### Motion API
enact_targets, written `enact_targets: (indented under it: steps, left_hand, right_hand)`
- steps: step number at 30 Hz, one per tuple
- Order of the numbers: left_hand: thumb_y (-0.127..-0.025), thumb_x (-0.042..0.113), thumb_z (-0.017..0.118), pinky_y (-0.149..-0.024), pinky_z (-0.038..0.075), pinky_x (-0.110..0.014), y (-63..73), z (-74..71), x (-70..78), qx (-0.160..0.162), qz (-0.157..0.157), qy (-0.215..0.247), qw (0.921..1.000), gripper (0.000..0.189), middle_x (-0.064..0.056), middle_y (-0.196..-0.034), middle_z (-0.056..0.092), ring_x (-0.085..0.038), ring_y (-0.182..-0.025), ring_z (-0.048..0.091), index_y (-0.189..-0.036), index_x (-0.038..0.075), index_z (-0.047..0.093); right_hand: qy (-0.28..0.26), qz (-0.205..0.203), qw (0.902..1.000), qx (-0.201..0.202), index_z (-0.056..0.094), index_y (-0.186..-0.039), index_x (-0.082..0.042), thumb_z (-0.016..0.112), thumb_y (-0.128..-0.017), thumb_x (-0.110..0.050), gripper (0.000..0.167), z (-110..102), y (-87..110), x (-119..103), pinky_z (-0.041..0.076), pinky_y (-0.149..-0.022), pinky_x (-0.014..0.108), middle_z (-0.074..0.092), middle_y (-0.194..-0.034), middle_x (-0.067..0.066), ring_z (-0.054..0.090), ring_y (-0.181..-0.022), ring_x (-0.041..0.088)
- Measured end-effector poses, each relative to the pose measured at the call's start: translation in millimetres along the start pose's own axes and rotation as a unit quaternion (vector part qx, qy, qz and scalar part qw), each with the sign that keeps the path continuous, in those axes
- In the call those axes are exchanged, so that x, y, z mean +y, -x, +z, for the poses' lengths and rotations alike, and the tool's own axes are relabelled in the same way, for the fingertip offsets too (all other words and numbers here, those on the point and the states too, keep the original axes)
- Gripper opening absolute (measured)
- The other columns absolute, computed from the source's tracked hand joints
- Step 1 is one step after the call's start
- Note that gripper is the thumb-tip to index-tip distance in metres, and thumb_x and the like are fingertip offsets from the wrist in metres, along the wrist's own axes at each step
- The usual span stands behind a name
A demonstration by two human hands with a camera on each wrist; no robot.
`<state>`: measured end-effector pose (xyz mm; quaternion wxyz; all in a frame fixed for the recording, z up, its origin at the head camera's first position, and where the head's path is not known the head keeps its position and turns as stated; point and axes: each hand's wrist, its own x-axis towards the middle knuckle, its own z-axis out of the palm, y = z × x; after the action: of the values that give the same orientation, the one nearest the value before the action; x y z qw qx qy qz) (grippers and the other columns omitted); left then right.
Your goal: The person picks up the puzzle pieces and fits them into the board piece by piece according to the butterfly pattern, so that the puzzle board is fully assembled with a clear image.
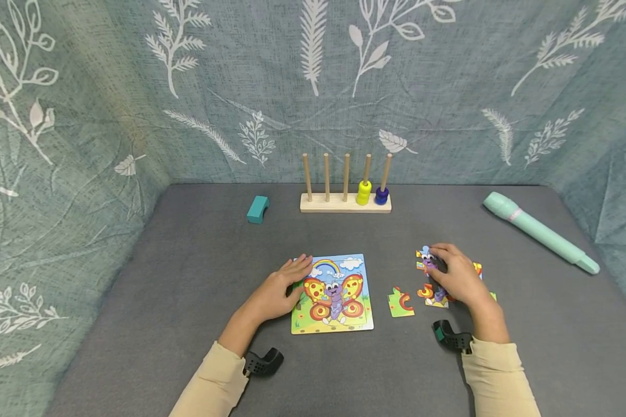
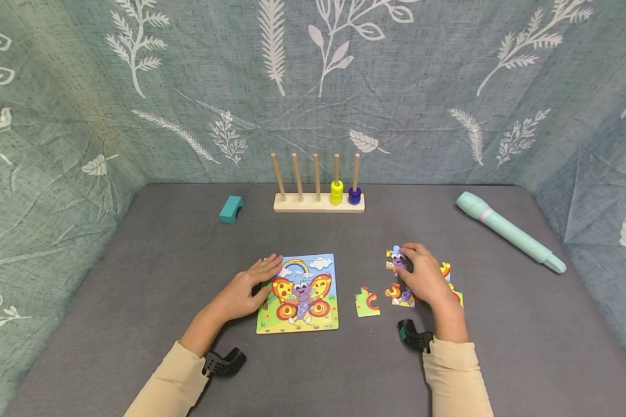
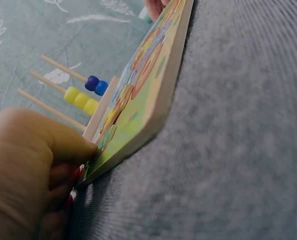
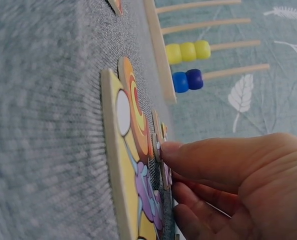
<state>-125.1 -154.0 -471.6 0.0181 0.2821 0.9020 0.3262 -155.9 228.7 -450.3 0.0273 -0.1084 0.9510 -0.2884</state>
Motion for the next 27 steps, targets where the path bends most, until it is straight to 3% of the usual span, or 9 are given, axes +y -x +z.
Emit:
enact_targets:
  steps: [9, 17, 22, 27]
  left_hand:
    - [-0.093, 0.003, 0.053, -0.118, 0.025, -0.045, -1.5, 0.7, 2.9, 0.015, -0.016, 0.007, 0.9997, 0.041, -0.014, -0.145, 0.043, -0.028, -0.138, 0.035, -0.134, -0.003, 0.051]
    - [-0.095, 0.003, 0.053, -0.119, 0.024, -0.045, -3.5, 0.8, 6.3, 0.007, -0.032, -0.016, 0.9994, 0.040, -0.012, -0.146, 0.043, -0.026, -0.139, 0.034, -0.134, -0.001, 0.051]
    - [-0.095, 0.004, 0.053, -0.118, 0.025, -0.045, -3.2, 1.5, 5.9, 0.013, -0.023, -0.016, 0.9995, 0.040, -0.013, -0.145, 0.043, -0.026, -0.139, 0.034, -0.134, -0.001, 0.051]
    - [-0.094, 0.004, 0.056, -0.117, 0.028, -0.042, -0.3, 3.9, 1.0, 0.039, -0.012, 0.000, 0.9992, 0.039, -0.011, -0.143, 0.046, -0.025, -0.137, 0.038, -0.133, 0.000, 0.053]
  right_hand:
    - [-0.008, -0.019, 0.9998, 0.005, 0.052, -0.127, 0.014, 0.056, -0.088, -0.002, 0.042, -1.7, 1.4, -0.2, 0.033, -0.103, 0.063, 0.045, -0.132, 0.028, 0.041, -0.124, 0.048]
    - [-0.016, -0.008, 0.9998, 0.003, 0.052, -0.126, 0.012, 0.058, -0.087, -0.001, 0.042, -3.0, 0.8, 1.0, 0.031, -0.105, 0.063, 0.045, -0.133, 0.027, 0.039, -0.126, 0.047]
    - [-0.007, -0.008, 0.9999, 0.010, 0.054, -0.124, 0.012, 0.060, -0.087, -0.002, 0.040, -3.0, -0.1, 0.8, 0.032, -0.105, 0.063, 0.047, -0.131, 0.028, 0.041, -0.125, 0.047]
    - [0.005, -0.017, 0.9996, 0.020, 0.056, -0.120, 0.010, 0.064, -0.087, -0.007, 0.037, -1.8, 0.4, -1.4, 0.035, -0.102, 0.061, 0.050, -0.127, 0.028, 0.045, -0.121, 0.047]
